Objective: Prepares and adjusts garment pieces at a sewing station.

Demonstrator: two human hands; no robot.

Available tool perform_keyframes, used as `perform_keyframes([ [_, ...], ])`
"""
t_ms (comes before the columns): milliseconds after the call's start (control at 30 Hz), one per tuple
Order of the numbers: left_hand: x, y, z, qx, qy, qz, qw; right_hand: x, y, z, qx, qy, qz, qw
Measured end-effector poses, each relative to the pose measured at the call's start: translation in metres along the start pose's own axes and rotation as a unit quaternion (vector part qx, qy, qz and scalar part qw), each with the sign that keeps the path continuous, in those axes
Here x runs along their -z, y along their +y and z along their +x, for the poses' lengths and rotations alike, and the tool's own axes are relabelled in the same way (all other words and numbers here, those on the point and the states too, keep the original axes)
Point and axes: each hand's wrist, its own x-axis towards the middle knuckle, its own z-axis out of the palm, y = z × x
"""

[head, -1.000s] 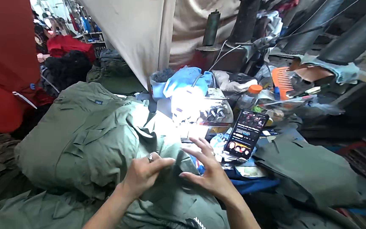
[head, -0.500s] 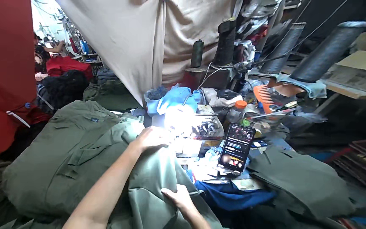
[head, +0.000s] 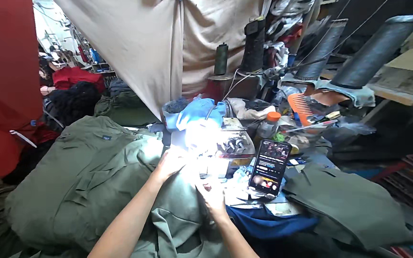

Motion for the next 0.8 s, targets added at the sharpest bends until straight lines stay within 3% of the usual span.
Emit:
perform_keyframes([
  [100,-0.01,0.003,0.0,0.05,-0.01,0.047,0.998,0.002,0.004,0.006,-0.027,-0.024,0.029,0.999],
  [267,-0.015,0.002,-0.011,-0.007,0.022,0.042,0.999,0.014,0.006,-0.004,-0.103,-0.15,0.099,0.978],
  [467,-0.024,0.001,-0.009,-0.047,0.076,0.014,0.996,0.017,0.0,-0.018,-0.118,-0.15,0.192,0.963],
  [800,-0.018,0.007,0.013,0.096,0.014,0.019,0.995,0.016,-0.015,-0.003,-0.155,-0.143,0.167,0.963],
])
